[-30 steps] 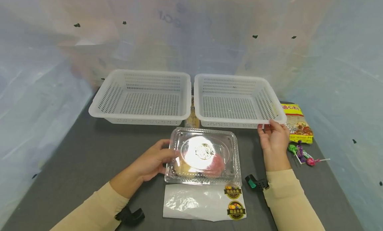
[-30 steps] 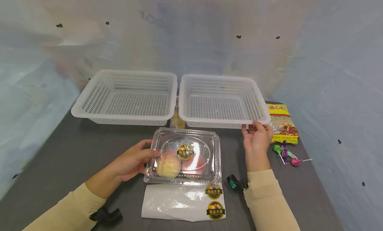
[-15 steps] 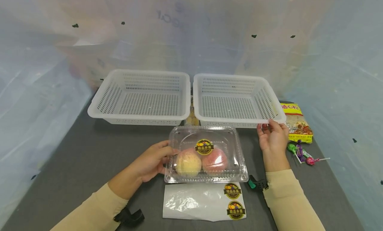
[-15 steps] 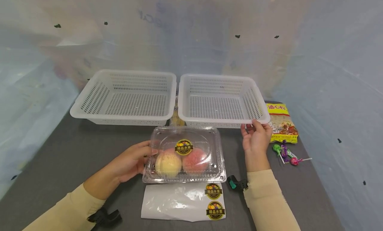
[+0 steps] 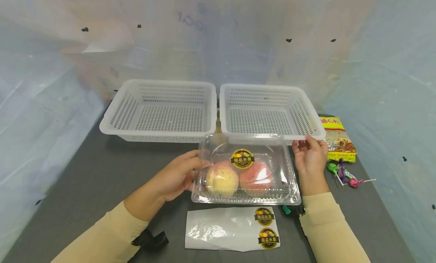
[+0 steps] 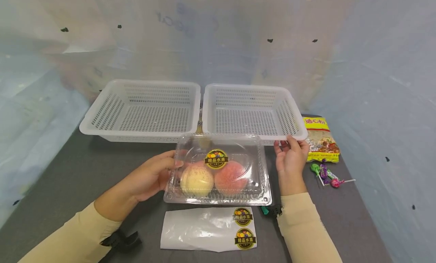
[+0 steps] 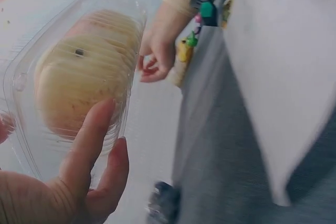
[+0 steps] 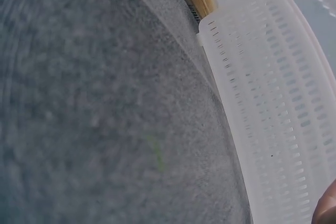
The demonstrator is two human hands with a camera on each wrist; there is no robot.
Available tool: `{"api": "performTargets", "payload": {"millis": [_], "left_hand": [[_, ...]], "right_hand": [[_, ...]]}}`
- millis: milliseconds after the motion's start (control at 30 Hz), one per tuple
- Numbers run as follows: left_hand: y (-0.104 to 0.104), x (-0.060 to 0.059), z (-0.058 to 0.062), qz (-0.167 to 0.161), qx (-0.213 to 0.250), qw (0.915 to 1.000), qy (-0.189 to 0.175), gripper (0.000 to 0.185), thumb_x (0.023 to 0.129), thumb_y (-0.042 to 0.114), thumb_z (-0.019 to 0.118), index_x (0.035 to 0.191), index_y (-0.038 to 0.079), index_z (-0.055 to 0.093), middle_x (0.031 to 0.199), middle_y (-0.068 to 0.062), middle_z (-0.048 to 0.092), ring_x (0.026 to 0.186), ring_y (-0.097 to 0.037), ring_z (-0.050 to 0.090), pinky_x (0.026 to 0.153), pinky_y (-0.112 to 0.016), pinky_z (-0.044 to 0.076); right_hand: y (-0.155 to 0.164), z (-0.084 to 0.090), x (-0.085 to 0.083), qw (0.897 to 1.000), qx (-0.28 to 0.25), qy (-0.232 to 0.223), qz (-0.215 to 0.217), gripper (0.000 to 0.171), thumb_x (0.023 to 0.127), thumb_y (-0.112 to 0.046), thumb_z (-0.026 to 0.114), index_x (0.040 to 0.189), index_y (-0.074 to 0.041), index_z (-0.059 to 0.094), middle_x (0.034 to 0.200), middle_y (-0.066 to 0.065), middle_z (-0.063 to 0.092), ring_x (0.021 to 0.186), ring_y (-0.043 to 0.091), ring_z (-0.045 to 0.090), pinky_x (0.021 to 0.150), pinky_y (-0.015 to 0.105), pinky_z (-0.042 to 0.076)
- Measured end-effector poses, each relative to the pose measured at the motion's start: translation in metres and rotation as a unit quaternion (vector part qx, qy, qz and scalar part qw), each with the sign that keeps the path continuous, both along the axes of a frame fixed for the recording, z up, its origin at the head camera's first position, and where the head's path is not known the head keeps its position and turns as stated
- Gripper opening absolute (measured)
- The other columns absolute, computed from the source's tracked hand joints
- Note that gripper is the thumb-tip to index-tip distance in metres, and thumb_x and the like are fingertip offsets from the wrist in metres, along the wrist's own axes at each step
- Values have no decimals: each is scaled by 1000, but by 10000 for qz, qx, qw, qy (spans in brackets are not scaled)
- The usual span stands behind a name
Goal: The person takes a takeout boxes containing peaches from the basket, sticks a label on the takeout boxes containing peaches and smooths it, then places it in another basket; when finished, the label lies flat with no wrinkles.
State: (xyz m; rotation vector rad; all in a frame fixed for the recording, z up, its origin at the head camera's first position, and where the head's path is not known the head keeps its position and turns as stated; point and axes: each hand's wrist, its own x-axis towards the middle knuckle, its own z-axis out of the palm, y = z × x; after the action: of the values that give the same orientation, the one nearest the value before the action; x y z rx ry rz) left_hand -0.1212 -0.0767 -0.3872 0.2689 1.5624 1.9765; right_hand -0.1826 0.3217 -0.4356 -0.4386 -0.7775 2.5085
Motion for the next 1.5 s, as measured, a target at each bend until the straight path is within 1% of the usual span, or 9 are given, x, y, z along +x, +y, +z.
{"api": "performTargets", "payload": {"millis": [133,333,500,633,867,1100,1300,1400,1500], "left_hand": [[8,-9,11,49,74,10000,7,64,103,23,58,158,-4,40,134,-23,56,110,-37,69,78,-62,63],[15,-25,20,109,217,9997,15,57,102,24,58,145,-11,46,141,-23,46,115,-43,64,81,-62,62],[15,-47,33,99,215,9997,-21,63,106,27,57,156,-8,42,144,-27,49,116,-43,63,80,-59,64],[15,-66,43,357,78,9990,-268,67,107,27,58,162,-3,34,144,-29,47,116,-44,63,81,-58,64],[14,-92,51,523,59,9971,-558,66,108,27,60,165,8,32,145,-32,43,122,-51,59,83,-60,62],[18,-108,57,589,-15,9966,-580,64,108,27,61,163,6,37,151,-30,39,126,-52,54,85,-62,61],[27,-124,60,776,-136,9942,-727,65,107,28,65,164,11,39,160,-28,30,129,-50,52,89,-65,59],[34,-132,62,818,-219,9933,-788,71,107,29,66,169,14,33,164,-29,26,134,-49,49,89,-64,59],[37,-140,56,816,-284,9932,-783,76,107,30,67,172,18,29,168,-30,21,140,-49,45,87,-63,61]], "right_hand": [[0,0,1,9997,131,223,-32,43,108,9,59,144,-3,38,128,19,57,81,24,57,67,33,58],[-1,-1,-4,9981,100,493,-347,39,103,18,59,136,9,40,122,22,62,82,26,67,71,31,61],[-2,-3,-5,9968,-143,661,-414,43,103,20,56,140,7,38,144,27,52,99,30,67,81,34,62],[-4,-4,-4,9976,-201,633,-191,47,106,16,55,144,-1,33,158,24,41,115,30,63,85,39,62],[-9,-4,1,9996,180,204,-86,42,108,7,60,138,-4,35,142,21,46,85,23,55,69,34,57],[-14,-4,2,9989,373,264,-73,43,109,5,60,141,-4,33,146,22,44,86,23,53,71,33,57],[-16,-6,1,9991,352,208,-91,45,108,4,63,142,-4,35,145,22,46,85,24,53,71,33,58],[-17,-8,1,9989,386,248,-91,46,108,4,64,143,-3,35,146,23,45,86,24,52,71,33,59],[-24,-17,3,9982,421,395,-142,50,107,4,66,143,-3,33,143,24,45,85,24,50,71,33,59]]}}
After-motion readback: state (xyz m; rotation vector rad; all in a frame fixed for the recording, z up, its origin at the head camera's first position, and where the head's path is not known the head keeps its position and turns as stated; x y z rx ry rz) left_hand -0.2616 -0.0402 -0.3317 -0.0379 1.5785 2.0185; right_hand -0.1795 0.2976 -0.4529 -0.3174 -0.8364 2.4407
